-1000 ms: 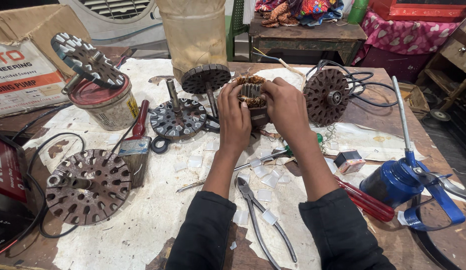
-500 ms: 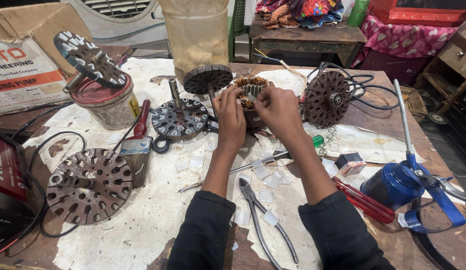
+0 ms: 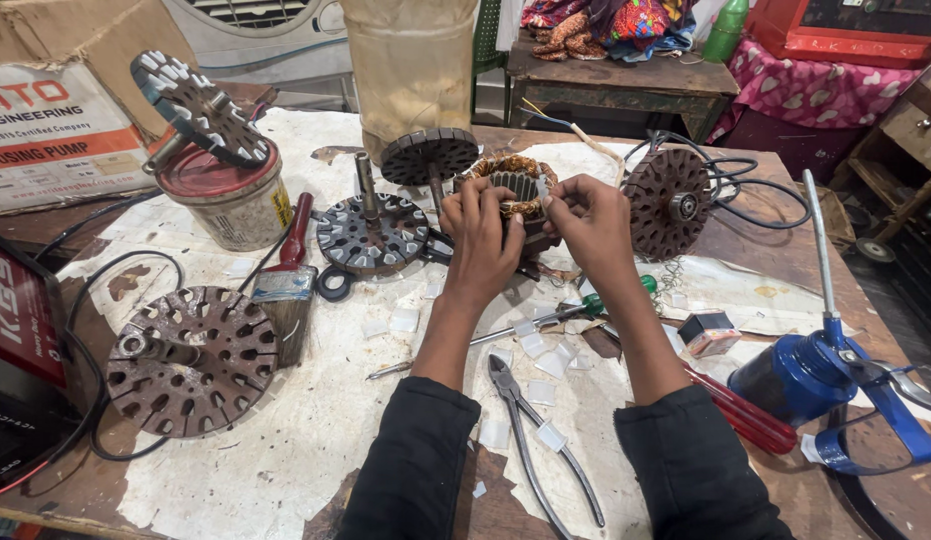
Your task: The person works on an electric motor stator at a cluttered repair bench, pressing white insulation wedges into the copper winding slots by hand and rotating the stator to reach each slot. They then use a screwdriver to work around the slots and pliers to trim or adjust the winding, continuing around the stator.
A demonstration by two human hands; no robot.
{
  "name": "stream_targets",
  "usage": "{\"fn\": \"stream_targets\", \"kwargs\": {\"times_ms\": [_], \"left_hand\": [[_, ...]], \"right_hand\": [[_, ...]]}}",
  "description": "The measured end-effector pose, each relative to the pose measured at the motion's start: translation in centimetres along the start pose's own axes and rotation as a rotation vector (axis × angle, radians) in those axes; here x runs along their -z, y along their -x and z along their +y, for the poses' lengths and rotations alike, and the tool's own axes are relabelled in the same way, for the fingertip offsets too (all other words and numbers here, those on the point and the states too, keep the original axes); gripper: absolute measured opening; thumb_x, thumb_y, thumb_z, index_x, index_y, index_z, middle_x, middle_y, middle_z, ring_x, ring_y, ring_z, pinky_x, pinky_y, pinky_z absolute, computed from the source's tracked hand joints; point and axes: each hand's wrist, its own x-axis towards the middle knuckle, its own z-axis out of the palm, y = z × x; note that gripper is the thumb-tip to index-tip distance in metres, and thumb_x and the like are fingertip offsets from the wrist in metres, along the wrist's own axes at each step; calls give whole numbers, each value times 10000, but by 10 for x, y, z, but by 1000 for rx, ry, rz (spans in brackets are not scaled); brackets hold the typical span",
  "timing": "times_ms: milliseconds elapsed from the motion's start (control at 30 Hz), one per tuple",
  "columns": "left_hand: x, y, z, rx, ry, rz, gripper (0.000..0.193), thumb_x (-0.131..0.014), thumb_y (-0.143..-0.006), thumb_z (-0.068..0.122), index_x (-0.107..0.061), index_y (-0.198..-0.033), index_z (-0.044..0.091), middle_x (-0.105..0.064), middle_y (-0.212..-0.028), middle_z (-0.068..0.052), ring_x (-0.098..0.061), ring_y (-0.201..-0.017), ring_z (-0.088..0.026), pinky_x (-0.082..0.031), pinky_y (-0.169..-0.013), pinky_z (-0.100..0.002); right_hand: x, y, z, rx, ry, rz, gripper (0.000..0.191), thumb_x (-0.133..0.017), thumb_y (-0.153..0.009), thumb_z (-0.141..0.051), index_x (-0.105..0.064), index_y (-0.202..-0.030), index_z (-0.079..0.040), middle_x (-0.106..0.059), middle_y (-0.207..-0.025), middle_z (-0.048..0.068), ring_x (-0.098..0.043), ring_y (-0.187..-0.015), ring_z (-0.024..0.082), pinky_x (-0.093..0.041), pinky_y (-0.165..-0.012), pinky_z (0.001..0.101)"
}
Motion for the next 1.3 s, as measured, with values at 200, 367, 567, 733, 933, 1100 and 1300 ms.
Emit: {"fn": "stream_targets", "kwargs": {"times_ms": [200,367,567,733,933,1100,1300], "left_hand": [[-2,-1,1,-7,16,15,318,-626,-935,182,-584,-1217,44,-461,-1333,-189,-384,-1250,-373,-254,-1075,-554],[-1,-1,1,-6,-12,20,326,-635,-920,180,-583,-1211,40,-457,-1335,-203,-382,-1248,-380,-253,-1074,-559],[-7,2,4,36,-7,-9,314,-609,-933,158,-573,-1219,34,-449,-1341,-189,-374,-1248,-362,-248,-1073,-551],[-10,4,5,68,54,9,279,-524,-959,97,-573,-1230,54,-441,-1376,-157,-360,-1287,-333,-235,-1121,-531],[-10,5,2,61,46,19,325,-510,-910,73,-570,-1228,49,-443,-1363,-153,-376,-1277,-336,-234,-1115,-535],[-11,5,1,72,37,15,330,-519,-910,78,-573,-1234,56,-445,-1354,-148,-379,-1279,-337,-243,-1108,-537],[-11,6,2,62,39,26,333,-528,-906,80,-567,-1235,55,-445,-1360,-150,-381,-1285,-338,-251,-1100,-537]], "right_hand": [[-7,5,5,-47,-124,-18,136,-710,-920,-87,-696,-937,47,-710,-785,24,-705,-663,70,-597,-599,230],[-8,6,2,7,-27,1,145,-710,-924,-96,-709,-921,49,-713,-740,38,-702,-650,72,-580,-595,229],[-15,12,-2,288,301,106,128,-728,-886,-51,-738,-927,70,-715,-711,101,-677,-609,109,-560,-606,270],[-10,9,7,-43,-167,1,122,-699,-933,-71,-727,-964,44,-713,-768,32,-686,-641,70,-582,-579,235],[-9,8,21,-104,-331,-15,106,-708,-952,-66,-713,-969,39,-699,-800,18,-678,-655,56,-584,-586,213],[-12,10,24,-74,-328,-33,101,-713,-956,-65,-707,-956,35,-697,-800,14,-666,-655,46,-571,-593,205],[-14,9,22,-18,-231,6,120,-721,-942,-73,-688,-916,39,-692,-768,17,-654,-632,46,-562,-578,206]]}}
